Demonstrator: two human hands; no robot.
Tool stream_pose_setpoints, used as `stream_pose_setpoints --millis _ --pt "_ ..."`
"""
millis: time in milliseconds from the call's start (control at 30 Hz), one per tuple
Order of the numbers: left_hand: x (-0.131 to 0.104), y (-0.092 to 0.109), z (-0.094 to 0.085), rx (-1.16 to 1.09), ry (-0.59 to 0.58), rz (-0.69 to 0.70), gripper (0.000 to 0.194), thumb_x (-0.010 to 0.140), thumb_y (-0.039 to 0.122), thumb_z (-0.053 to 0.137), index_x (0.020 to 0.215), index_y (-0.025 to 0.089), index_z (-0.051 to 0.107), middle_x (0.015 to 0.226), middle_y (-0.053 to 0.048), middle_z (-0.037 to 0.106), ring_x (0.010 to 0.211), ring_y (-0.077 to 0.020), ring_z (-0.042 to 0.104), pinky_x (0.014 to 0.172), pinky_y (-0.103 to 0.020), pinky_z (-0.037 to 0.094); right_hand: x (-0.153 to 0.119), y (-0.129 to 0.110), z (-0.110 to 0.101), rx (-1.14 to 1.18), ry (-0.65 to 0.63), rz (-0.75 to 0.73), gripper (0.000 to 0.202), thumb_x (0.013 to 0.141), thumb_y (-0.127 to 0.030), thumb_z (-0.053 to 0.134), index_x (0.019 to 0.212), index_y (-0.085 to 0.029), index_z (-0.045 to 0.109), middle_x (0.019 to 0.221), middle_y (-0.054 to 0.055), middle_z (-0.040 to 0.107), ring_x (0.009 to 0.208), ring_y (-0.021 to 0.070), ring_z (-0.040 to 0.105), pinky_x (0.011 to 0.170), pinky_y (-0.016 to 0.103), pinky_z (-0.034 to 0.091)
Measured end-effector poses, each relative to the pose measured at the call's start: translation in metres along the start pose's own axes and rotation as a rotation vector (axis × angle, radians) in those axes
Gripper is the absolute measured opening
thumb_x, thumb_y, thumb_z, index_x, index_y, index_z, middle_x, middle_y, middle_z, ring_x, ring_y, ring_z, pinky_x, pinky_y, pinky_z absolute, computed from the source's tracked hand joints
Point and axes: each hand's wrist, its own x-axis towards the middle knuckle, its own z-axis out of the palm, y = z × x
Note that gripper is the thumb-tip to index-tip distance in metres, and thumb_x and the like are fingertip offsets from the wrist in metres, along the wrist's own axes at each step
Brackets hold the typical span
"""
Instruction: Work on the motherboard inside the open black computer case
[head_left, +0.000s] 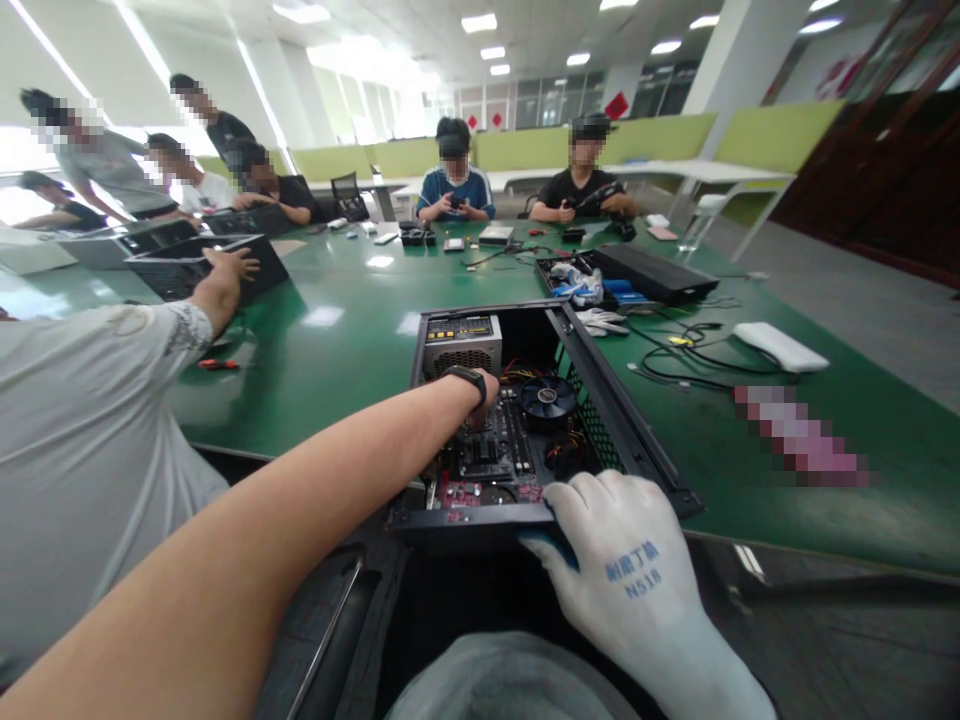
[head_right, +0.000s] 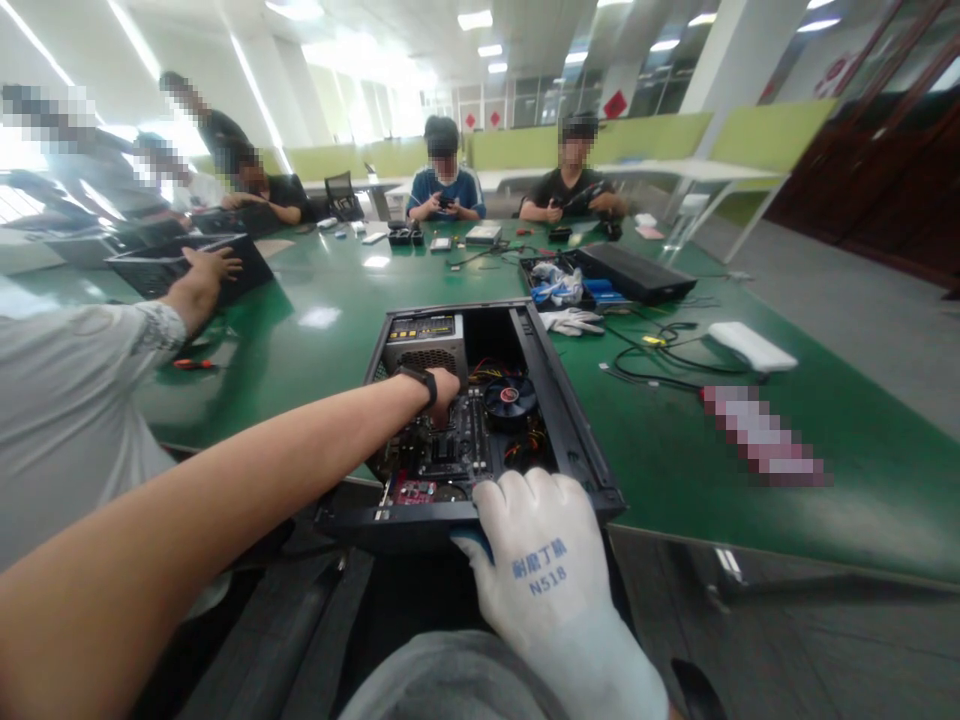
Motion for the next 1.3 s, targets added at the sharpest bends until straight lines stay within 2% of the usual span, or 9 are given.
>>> stream_pose_setpoints --millis 167,400,600,800,1033,1300 --pt "-0.0061 0.0016 -0.0028 0.053 -0.009 -0.012 0.061 0.056 0.024 0.094 0.114 0.015 0.079 0.117 -0.014 0.076 0.110 -0.0304 0.071 0.096 -0.031 0.056 -0.0007 0.0002 -0.0001 0.009 -0.002 0.002 0.021 0.080 -0.038 0.075 0.090 -0.022 0.065 0.080 0.005 0.060 0.076 0.0227 0.043 0.072 0.035 0.022" --pt "-0.0067 0.0009 -0.0032 0.041 0.000 -0.014 0.060 0.056 0.025 0.093 0.114 0.016 0.078 0.116 -0.013 0.077 0.111 -0.0299 0.070 0.096 -0.029 0.055 -0.0002 -0.0002 -0.0007 -0.002 0.005 0.000 0.021 0.078 -0.037 0.076 0.089 -0.022 0.066 0.078 0.004 0.059 0.076 0.0236 0.044 0.071 0.036 0.022" --pt "-0.0095 0.0023 -0.0064 0.048 -0.018 -0.014 0.063 0.061 0.025 0.091 0.120 0.010 0.075 0.122 -0.016 0.074 0.113 -0.0302 0.069 0.095 -0.030 0.055 -0.0011 0.0002 -0.0001 0.001 0.003 0.002 0.023 0.076 -0.037 0.078 0.090 -0.022 0.066 0.079 0.004 0.060 0.076 0.0238 0.044 0.071 0.036 0.022" --pt "-0.0056 -0.0016 -0.0024 -0.014 -0.009 -0.011 0.073 0.054 0.032 0.094 0.122 0.012 0.075 0.124 -0.016 0.073 0.115 -0.0321 0.068 0.097 -0.031 0.054 -0.0015 -0.0001 0.0005 -0.001 -0.005 -0.004 0.025 0.077 -0.039 0.077 0.092 -0.022 0.066 0.081 0.005 0.061 0.078 0.0241 0.045 0.072 0.037 0.022" --pt "-0.0020 -0.0036 0.0000 -0.076 0.017 -0.037 0.068 0.054 0.039 0.093 0.116 0.015 0.078 0.119 -0.014 0.075 0.115 -0.0340 0.068 0.101 -0.035 0.052 -0.0021 0.0006 0.0016 -0.008 -0.026 0.005 0.027 0.077 -0.042 0.078 0.093 -0.023 0.065 0.082 0.004 0.061 0.078 0.0243 0.046 0.072 0.038 0.022" --pt "-0.0010 -0.0040 -0.0003 0.007 -0.002 -0.004 0.070 0.054 0.033 0.093 0.118 0.012 0.076 0.120 -0.015 0.075 0.113 -0.0321 0.068 0.099 -0.032 0.052 -0.0024 0.0008 0.0029 -0.015 -0.044 0.009 0.027 0.080 -0.045 0.075 0.092 -0.023 0.065 0.082 0.004 0.060 0.078 0.0240 0.046 0.072 0.038 0.022"
